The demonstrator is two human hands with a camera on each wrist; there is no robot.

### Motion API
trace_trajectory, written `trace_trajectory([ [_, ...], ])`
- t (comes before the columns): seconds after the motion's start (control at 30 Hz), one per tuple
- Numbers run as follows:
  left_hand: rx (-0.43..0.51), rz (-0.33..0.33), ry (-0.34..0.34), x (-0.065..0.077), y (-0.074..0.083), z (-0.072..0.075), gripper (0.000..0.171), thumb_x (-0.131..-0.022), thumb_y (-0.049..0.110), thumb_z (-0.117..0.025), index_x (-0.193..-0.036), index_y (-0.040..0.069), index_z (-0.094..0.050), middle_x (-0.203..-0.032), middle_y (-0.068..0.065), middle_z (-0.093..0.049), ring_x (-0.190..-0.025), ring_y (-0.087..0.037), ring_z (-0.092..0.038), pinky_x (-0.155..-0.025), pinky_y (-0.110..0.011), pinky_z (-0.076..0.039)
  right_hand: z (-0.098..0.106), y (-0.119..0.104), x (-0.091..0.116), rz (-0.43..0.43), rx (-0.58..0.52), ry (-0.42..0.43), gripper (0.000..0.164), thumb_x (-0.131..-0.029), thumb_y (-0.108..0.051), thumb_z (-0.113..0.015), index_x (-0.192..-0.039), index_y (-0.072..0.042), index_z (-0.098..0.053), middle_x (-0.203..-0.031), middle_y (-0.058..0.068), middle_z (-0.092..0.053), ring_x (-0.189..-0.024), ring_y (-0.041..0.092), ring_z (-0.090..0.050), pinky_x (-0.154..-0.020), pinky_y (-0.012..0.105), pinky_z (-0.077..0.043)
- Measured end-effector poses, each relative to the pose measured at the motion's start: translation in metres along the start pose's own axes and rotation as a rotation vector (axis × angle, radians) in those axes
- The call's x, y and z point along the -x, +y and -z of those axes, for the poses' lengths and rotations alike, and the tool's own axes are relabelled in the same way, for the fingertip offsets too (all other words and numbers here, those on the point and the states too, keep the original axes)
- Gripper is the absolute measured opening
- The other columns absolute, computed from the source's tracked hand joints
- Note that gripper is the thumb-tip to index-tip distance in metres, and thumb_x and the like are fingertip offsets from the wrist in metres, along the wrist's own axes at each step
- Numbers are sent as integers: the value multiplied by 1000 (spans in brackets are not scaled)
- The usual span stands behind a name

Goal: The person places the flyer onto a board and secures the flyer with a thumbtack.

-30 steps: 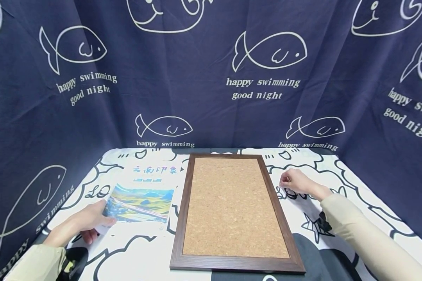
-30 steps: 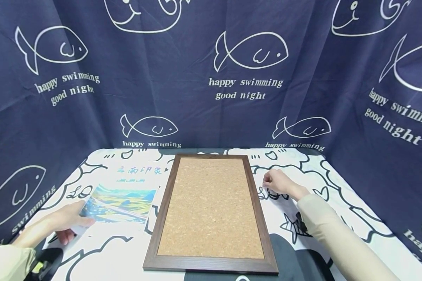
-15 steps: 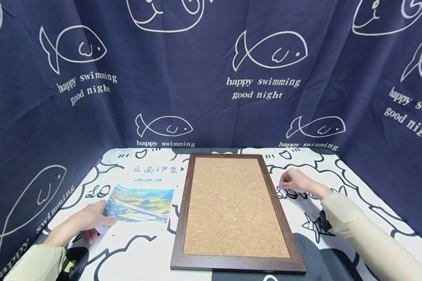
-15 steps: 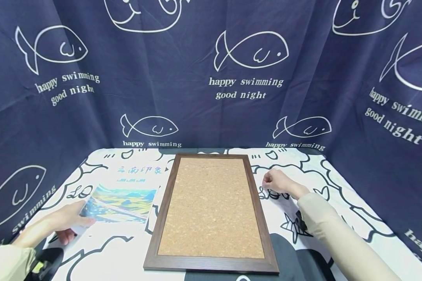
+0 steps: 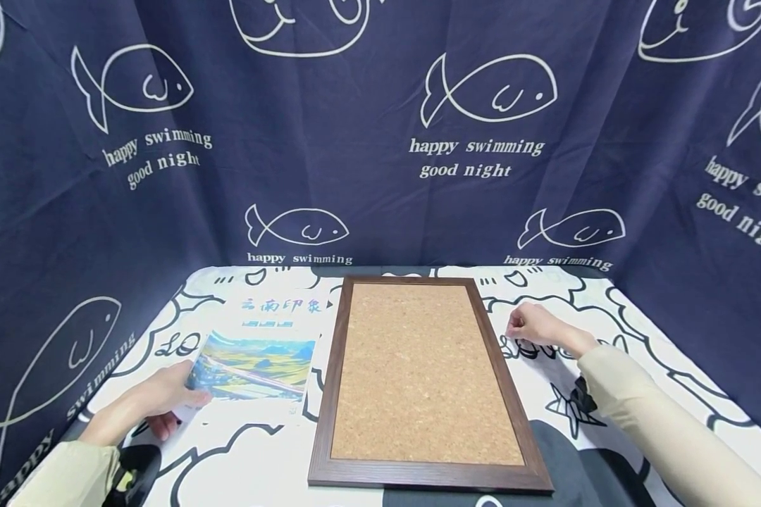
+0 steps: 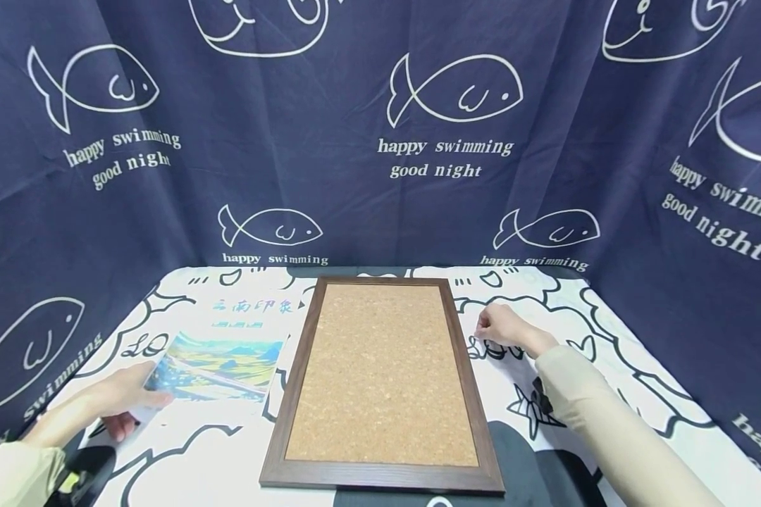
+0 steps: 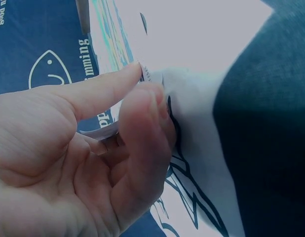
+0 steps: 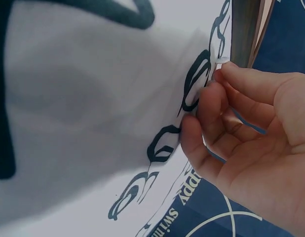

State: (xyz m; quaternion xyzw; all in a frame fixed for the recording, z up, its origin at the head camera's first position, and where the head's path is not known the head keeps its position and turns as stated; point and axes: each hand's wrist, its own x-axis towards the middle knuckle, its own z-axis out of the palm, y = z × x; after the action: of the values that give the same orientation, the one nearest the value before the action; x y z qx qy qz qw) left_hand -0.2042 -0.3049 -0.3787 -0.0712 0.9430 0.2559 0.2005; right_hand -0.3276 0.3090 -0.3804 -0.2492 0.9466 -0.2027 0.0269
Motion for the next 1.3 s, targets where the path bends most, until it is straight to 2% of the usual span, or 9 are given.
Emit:
trace_trajectory([
  [0.1,-2,2,1,-1,0,0,62,-92,19,-65,-129,-15,-29,-73,-16,-56,-48,-21,-60,-46,-32,-53,1,6,0,-2,-40,-4,16,-83,-9,-69,-68,-4,-65,-54,-3,-57,-46,4,-51,-47,21,-37],
  [0.23,8,-3,-4,-1,-1,1,63,-92,19,-65,-130,-16,-29,-73,-16,-56,-48,-21,-60,-45,-32,-53,2,8,-2,-122,-58,-28,18,-84,-12,-70,-69,-4,-64,-56,-2,-56,-48,7,-51,-48,22,-39],
  [0.33,16,-5,-12,0,-1,1,63,-91,19,-65,-130,-15,-29,-74,-15,-56,-48,-20,-60,-45,-32,-53,3,8,-3,-168,-40,-35,18,-85,-12,-70,-71,-3,-64,-56,-2,-54,-49,7,-50,-47,22,-40],
  [0.5,19,3,-31,0,0,2,60,-91,21,-66,-127,-13,-32,-74,-14,-56,-47,-19,-61,-46,-31,-53,3,8,1,-150,26,-1,17,-84,-11,-69,-71,-2,-64,-55,-6,-51,-50,6,-46,-52,22,-37],
  [0.7,26,8,-34,0,-1,3,59,-91,21,-65,-127,-12,-31,-71,-14,-57,-47,-19,-61,-46,-31,-54,2,4,-1,-155,36,46,16,-88,-10,-62,-74,-1,-62,-56,1,-56,-47,6,-47,-49,23,-38],
  [0.83,33,-3,-25,-1,-3,2,61,-91,20,-65,-129,-13,-30,-72,-15,-57,-46,-19,-60,-45,-31,-53,1,-7,-4,-100,50,47,15,-85,-12,-67,-74,-3,-64,-59,2,-60,-50,6,-49,-51,23,-40],
  [0.97,34,-14,-15,0,-4,1,69,-91,20,-65,-135,-16,-26,-73,-14,-58,-45,-18,-60,-44,-30,-53,-2,-13,-7,-33,114,38,9,-79,-8,-71,-72,-5,-66,-64,1,-63,-56,6,-49,-55,23,-40],
  [1.1,36,0,-20,1,-3,1,65,-91,20,-66,-132,-14,-29,-71,-13,-58,-45,-17,-60,-45,-30,-53,-4,-14,-7,1,147,35,7,-74,-1,-70,-71,-5,-66,-64,-1,-62,-58,6,-47,-56,22,-38],
  [1.3,37,14,-30,1,-1,1,57,-91,18,-65,-126,-13,-32,-70,-14,-58,-46,-17,-61,-46,-31,-54,-2,-12,-5,79,161,36,13,-68,6,-66,-69,-7,-67,-62,-3,-60,-58,2,-44,-56,19,-37],
])
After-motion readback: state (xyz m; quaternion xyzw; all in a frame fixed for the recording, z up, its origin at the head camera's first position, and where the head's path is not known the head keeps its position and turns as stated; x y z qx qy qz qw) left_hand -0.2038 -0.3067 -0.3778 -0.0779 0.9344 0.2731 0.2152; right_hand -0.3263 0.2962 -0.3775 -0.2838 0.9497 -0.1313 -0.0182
